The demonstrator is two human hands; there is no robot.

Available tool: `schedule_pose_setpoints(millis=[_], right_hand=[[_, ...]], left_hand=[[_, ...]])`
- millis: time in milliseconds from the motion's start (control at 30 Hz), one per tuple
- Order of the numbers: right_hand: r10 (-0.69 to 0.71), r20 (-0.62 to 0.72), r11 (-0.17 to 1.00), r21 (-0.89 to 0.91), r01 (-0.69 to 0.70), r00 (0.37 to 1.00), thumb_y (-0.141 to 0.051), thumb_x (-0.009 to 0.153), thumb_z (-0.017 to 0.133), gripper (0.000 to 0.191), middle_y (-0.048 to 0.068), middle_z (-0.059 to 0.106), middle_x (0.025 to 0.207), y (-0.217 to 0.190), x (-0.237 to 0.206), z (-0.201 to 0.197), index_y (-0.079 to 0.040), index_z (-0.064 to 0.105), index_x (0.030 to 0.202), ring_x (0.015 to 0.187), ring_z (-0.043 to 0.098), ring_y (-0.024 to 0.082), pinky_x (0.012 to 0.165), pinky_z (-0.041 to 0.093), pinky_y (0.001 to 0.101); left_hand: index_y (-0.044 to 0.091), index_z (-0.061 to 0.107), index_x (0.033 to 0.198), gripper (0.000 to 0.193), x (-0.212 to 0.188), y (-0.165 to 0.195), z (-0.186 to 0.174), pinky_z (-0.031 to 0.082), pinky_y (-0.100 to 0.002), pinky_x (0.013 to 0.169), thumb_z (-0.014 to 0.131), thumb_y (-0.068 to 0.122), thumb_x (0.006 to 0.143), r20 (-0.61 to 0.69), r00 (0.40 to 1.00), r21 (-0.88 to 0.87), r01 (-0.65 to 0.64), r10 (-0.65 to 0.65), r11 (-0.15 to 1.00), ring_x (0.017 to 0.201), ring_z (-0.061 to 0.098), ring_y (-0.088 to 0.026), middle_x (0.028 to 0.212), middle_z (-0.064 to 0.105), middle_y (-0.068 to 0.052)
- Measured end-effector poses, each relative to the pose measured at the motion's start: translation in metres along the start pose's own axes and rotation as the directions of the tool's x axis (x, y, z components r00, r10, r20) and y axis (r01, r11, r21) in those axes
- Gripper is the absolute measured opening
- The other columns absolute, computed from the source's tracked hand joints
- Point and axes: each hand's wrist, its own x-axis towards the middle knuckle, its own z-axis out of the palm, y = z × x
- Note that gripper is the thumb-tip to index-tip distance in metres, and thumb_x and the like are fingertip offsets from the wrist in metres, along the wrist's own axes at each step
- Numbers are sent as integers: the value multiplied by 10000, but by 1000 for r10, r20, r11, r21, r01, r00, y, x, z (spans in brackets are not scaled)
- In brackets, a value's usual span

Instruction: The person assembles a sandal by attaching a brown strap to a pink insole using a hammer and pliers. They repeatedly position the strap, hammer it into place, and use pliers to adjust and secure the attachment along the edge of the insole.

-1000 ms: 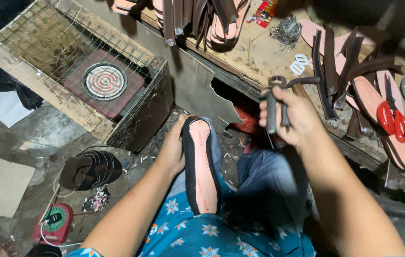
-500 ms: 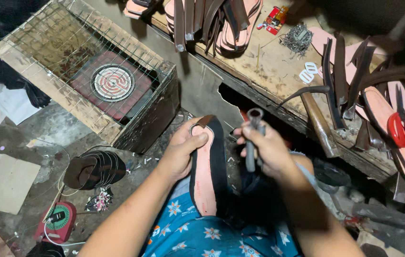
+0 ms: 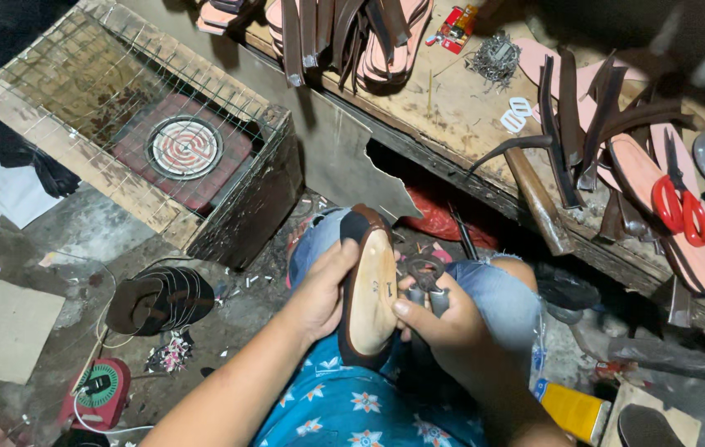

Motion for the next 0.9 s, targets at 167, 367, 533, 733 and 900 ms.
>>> schedule_pose_setpoints(millis=[167, 367, 533, 733, 900], right_hand=[[20, -213, 668, -724, -172, 977, -250, 852, 710, 445, 123, 678, 980, 30, -44, -54, -113, 619, 1265, 927, 681, 261, 840, 528, 373], [12, -46, 242, -969, -47, 999, -376, 749, 804, 836, 192, 545, 1360, 69, -108, -102, -177, 492, 1499, 1241, 514, 364, 1077, 385, 438], [-472, 35, 485, -824, 293, 881, -354, 656, 852, 971, 214, 458, 1521, 37, -80, -79, -63, 424, 1477, 1439, 422, 394, 1196, 309, 458], [-662, 192, 578, -484, 657, 724, -294, 787, 835, 963, 202, 378, 1630, 3, 28, -4, -1, 343, 1561, 1552, 349, 336, 1282, 273, 434], [-579, 195, 695, -390, 604, 792, -248, 822, 734, 764, 149, 496, 1495, 11, 65, 13, -37, 473, 1509, 1445, 481, 271, 1238, 357, 381]], left_hand=[[18, 533, 1387, 580, 3, 2, -13, 539, -459, 1044, 591, 449, 1003, 25, 1000, 162, 14, -18, 987, 1199, 652, -316, 1301, 654, -210], [-27, 554, 1341, 618, 11, -9, -19, 547, -464, 999, 643, 482, 1000, 169, 979, 87, 97, -111, 991, 1152, 674, -314, 1263, 677, -225], [25, 545, 1356, 583, 22, -26, -5, 553, -426, 991, 653, 461, 984, 120, 984, 210, 108, -135, 972, 1120, 673, -267, 1209, 692, -170], [86, 412, 1496, 618, 18, -30, 6, 504, -422, 1038, 577, 414, 999, -20, 1000, 268, 28, -23, 963, 1205, 610, -239, 1344, 582, -130], [117, 245, 1577, 768, 13, -22, 1, 369, -411, 1181, 533, 507, 982, -170, 944, 297, -226, 284, 928, 1440, 433, -250, 1545, 411, -134]])
